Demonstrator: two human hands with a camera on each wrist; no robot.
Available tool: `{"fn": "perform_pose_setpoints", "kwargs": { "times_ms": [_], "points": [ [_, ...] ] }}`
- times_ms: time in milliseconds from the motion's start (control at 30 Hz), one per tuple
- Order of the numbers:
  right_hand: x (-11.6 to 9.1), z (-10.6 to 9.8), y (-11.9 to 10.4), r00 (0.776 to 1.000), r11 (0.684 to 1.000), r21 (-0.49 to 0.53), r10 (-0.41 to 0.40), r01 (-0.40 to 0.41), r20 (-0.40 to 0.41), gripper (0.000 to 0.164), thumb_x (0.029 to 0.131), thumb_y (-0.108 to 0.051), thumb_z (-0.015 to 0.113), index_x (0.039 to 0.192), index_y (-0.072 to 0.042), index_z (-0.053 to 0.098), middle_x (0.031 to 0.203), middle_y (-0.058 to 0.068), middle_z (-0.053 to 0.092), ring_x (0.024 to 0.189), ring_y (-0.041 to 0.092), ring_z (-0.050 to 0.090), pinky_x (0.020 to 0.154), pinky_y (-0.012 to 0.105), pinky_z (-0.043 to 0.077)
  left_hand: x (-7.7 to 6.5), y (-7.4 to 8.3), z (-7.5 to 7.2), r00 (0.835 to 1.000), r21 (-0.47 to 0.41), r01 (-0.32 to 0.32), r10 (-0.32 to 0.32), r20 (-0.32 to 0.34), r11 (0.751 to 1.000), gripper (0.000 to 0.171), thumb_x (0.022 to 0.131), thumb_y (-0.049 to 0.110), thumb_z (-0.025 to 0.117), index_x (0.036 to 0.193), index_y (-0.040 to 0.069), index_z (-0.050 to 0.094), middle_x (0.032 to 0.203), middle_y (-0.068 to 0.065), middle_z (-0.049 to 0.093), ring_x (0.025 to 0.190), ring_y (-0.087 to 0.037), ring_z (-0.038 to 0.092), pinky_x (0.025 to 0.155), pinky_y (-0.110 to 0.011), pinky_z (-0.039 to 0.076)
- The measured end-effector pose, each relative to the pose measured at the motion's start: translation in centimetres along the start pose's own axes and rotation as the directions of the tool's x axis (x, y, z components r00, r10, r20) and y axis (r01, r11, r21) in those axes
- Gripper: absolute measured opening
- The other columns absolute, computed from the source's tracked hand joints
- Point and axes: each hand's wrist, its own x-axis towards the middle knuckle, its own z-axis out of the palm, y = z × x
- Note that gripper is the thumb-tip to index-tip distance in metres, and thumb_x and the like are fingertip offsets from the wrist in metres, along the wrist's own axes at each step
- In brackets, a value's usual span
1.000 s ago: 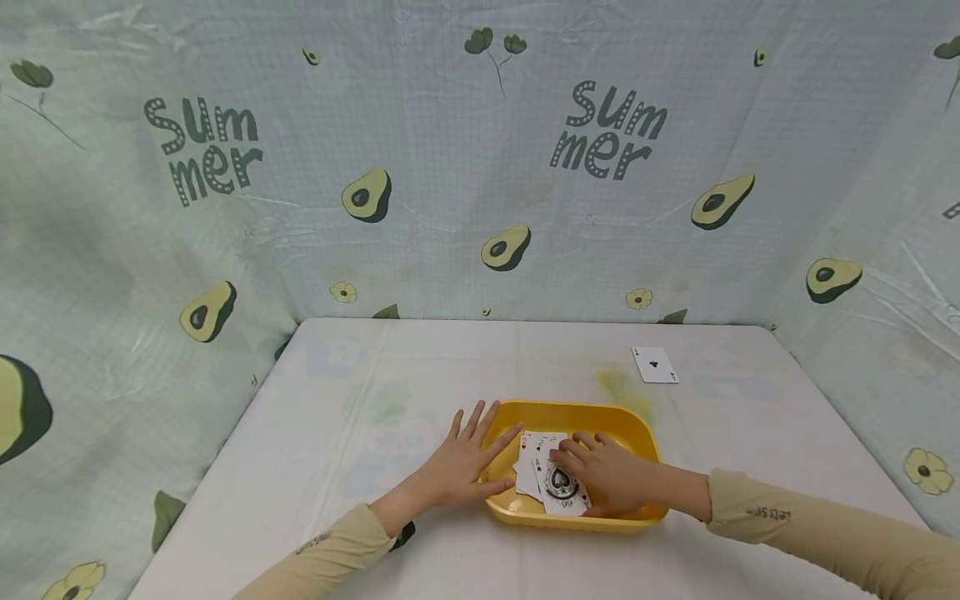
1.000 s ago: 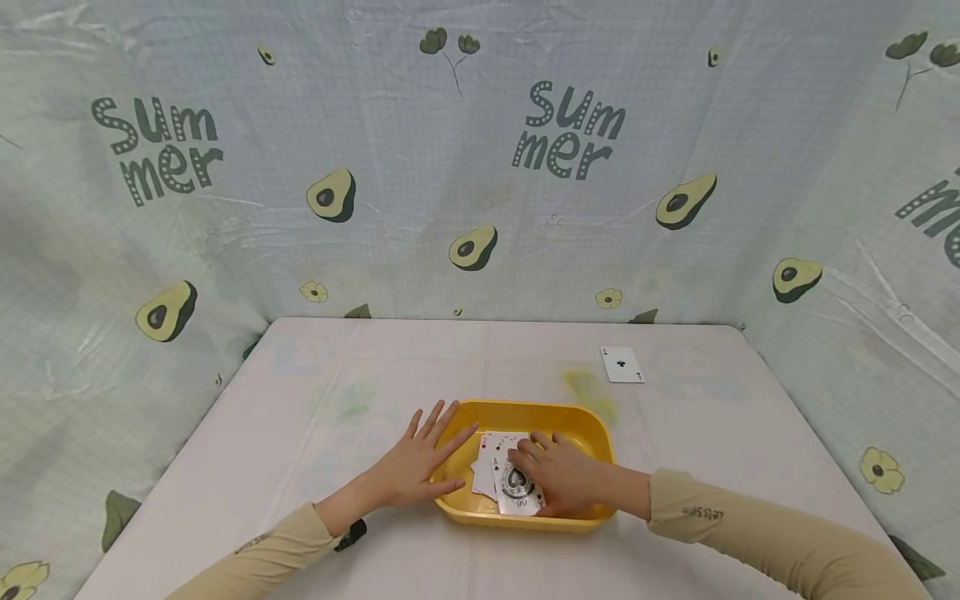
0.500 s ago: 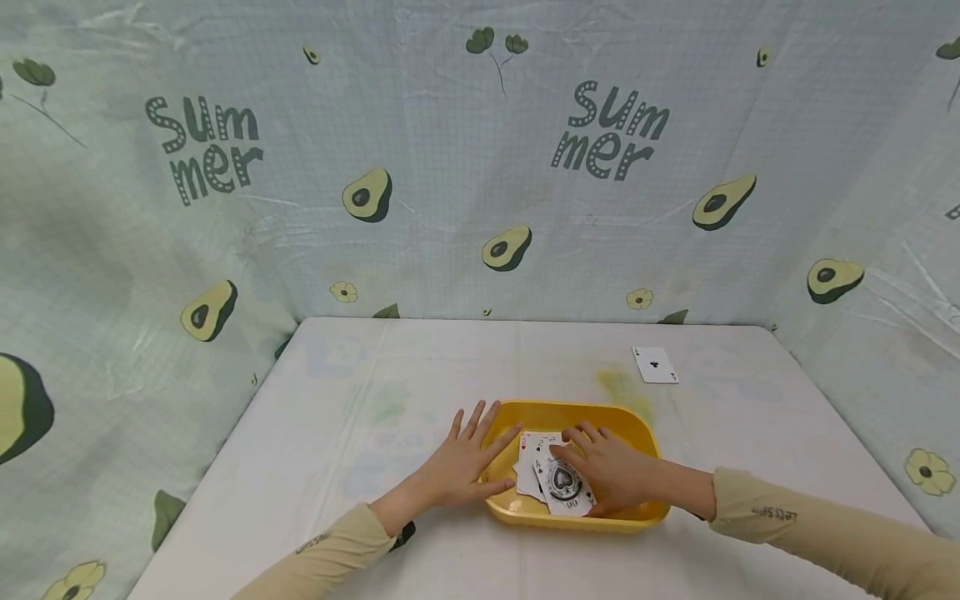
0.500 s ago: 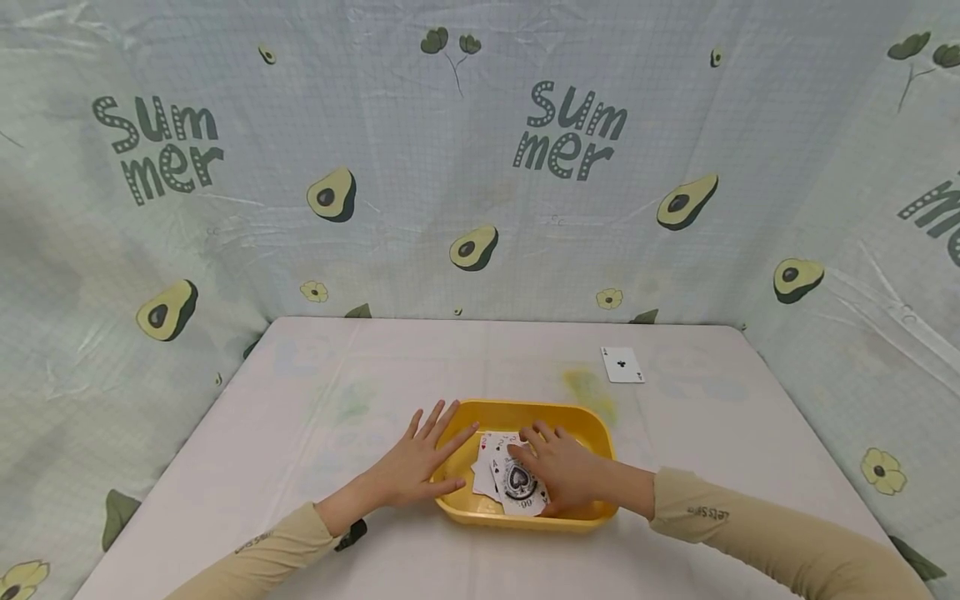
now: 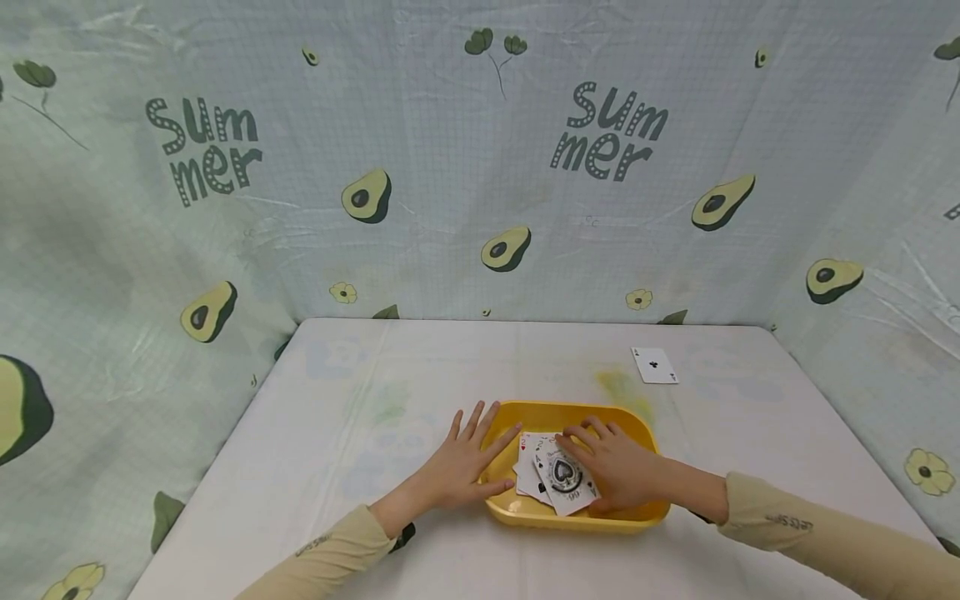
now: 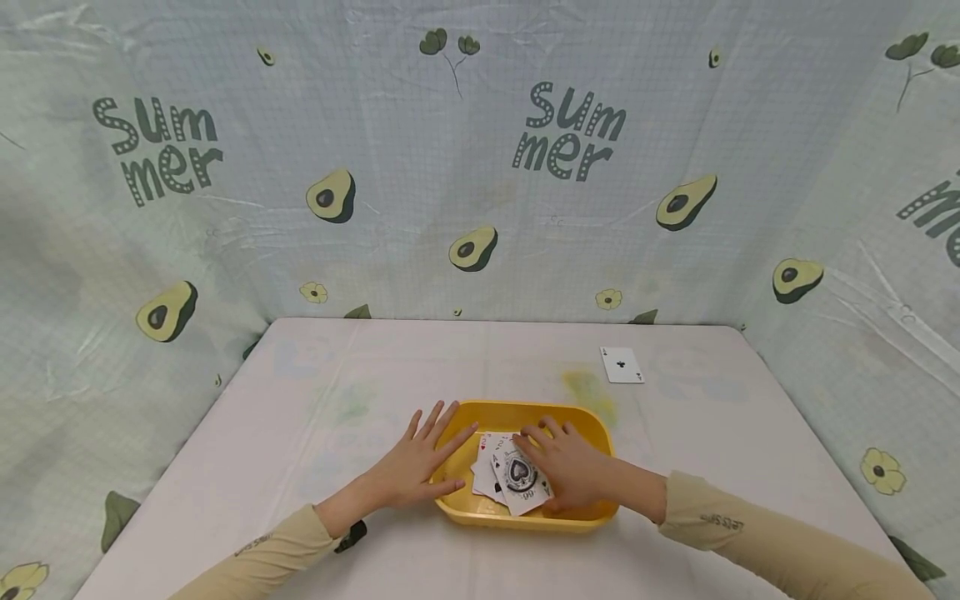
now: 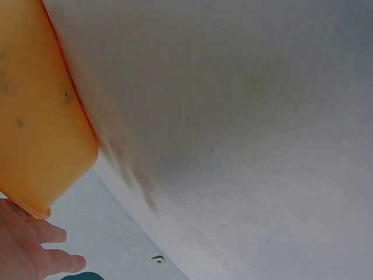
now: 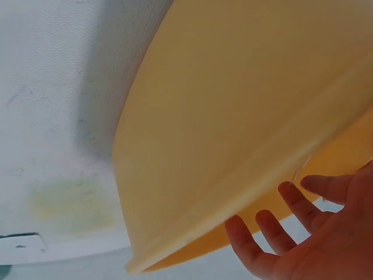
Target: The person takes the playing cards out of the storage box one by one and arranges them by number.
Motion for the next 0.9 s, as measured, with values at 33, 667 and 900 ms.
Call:
{"fn": "perform_pose_setpoints", "kwargs": {
  "times_ms": [33, 667, 900],
  "points": [
    [-0.1, -0.1, 0.0, 1.000, 1.000, 0.011, 0.007, -0.007, 0.004, 0.092, 0.065, -0.062, 0.064, 0.136, -0.011, 0.034, 0.133, 0.007, 0.038, 0.116, 0.029, 0.035, 0.091, 0.046, 0.038, 0.0, 0.0, 0.0, 1.000, 0.000, 0.000, 0.000, 0.001, 1.000, 0.070, 0.086, 0.060, 0.033, 0.144, 0.029, 0.010, 0.151, -0.013, -0.002, 0.137, -0.038, 0.005, 0.105, -0.059, 0.012],
    [-1.3, -1.1, 1.1, 0.985, 0.999, 0.013, 0.049, -0.048, -0.168, 0.089, 0.064, -0.051, 0.070, 0.136, -0.010, 0.036, 0.132, 0.006, 0.043, 0.117, 0.030, 0.035, 0.088, 0.049, 0.035, 0.0, -0.2, 0.2, 1.000, -0.001, -0.011, 0.011, -0.010, 1.000, 0.070, 0.086, 0.063, 0.028, 0.144, 0.029, 0.009, 0.151, -0.016, 0.003, 0.136, -0.041, 0.008, 0.104, -0.060, 0.012],
    [-1.5, -1.2, 1.6, 0.972, 0.998, -0.042, 0.045, -0.056, -0.232, 0.089, 0.063, -0.052, 0.069, 0.135, -0.009, 0.038, 0.132, 0.005, 0.043, 0.114, 0.027, 0.035, 0.083, 0.045, 0.037, 0.1, -0.1, 0.1, 1.000, 0.003, -0.003, 0.003, -0.008, 1.000, 0.070, 0.086, 0.060, 0.033, 0.144, 0.028, 0.011, 0.151, -0.016, 0.003, 0.136, -0.040, 0.009, 0.104, -0.060, 0.013]
  ]
}}
